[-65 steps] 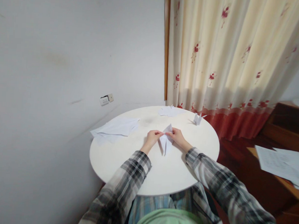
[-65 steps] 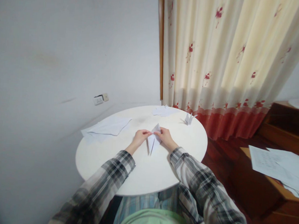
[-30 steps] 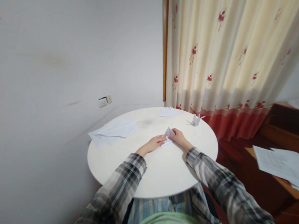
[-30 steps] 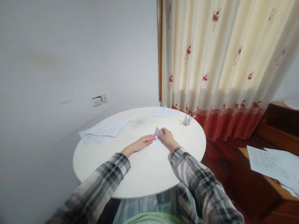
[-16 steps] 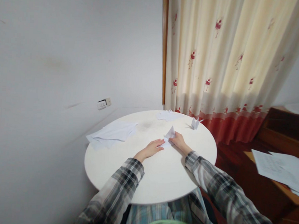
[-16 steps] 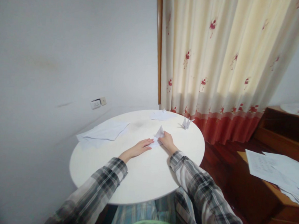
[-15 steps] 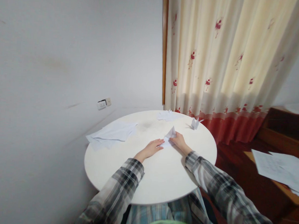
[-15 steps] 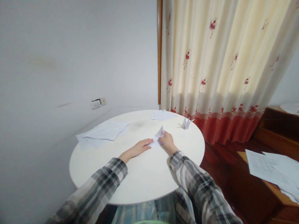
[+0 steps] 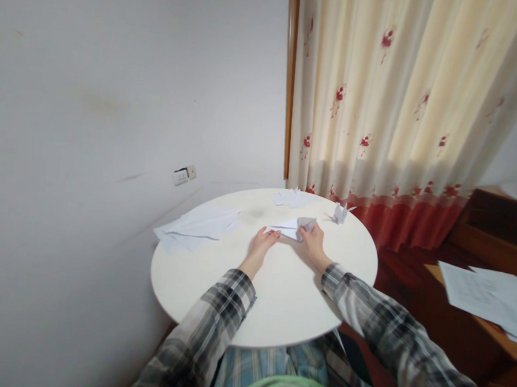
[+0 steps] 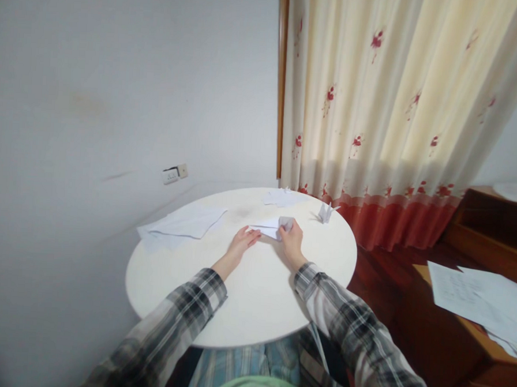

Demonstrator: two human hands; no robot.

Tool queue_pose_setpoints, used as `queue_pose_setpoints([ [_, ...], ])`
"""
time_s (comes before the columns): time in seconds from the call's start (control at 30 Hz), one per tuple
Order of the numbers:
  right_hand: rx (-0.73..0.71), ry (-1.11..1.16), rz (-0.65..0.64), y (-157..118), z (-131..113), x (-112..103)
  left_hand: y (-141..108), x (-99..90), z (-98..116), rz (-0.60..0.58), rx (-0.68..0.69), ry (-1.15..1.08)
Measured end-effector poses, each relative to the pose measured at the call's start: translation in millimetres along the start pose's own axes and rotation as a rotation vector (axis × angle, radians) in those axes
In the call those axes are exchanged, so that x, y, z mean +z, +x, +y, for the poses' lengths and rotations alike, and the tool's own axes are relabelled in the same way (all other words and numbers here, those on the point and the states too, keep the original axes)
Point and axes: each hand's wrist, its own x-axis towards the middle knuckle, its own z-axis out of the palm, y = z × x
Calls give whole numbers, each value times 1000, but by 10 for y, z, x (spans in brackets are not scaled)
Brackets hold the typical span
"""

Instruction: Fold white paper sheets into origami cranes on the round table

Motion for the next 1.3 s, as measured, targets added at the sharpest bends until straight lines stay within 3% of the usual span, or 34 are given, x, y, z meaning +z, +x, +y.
queue_pose_setpoints([
  [0.07,1,43,-2,-30,-59,33,-57,45,42,-183,-39,-21],
  [0.13,-13,51,-40,-72,-117,75,-90,92,64,-229,-28,-34],
  [0.27,20,171,-181,-201,-213,171,-44,128,47,-61,51,-44],
  [0.4,15,320,-465,-349,-293,203,75,24,28,173,64,18],
  [0.5,-37,404,-693,-365,-329,155,116,-82,80,243,60,-47],
  [0.53,-55,417,-695,-339,-332,127,112,-109,111,239,50,-75],
  [0.6,-60,410,-525,-246,-325,61,74,-142,183,184,36,-107],
  [0.67,-32,389,-305,-133,-307,-7,9,-145,250,4,17,-80],
  [0.7,1,405,-260,-82,-297,-37,-27,-135,276,-101,1,-45],
  [0.73,56,431,-268,-43,-289,-62,-63,-118,293,-201,-26,-7],
  [0.8,197,479,-450,-6,-285,-95,-124,-76,305,-352,-70,61],
  [0.9,303,529,-651,-31,-306,-102,-178,-22,286,-475,-110,153],
  [0.97,277,505,-646,-57,-328,-92,-191,-1,267,-488,-119,190],
  [1.17,148,432,-395,-45,-359,-74,-187,70,204,-388,-74,211],
  [1.3,146,471,-403,-40,-367,-70,-179,99,161,-364,-52,234],
])
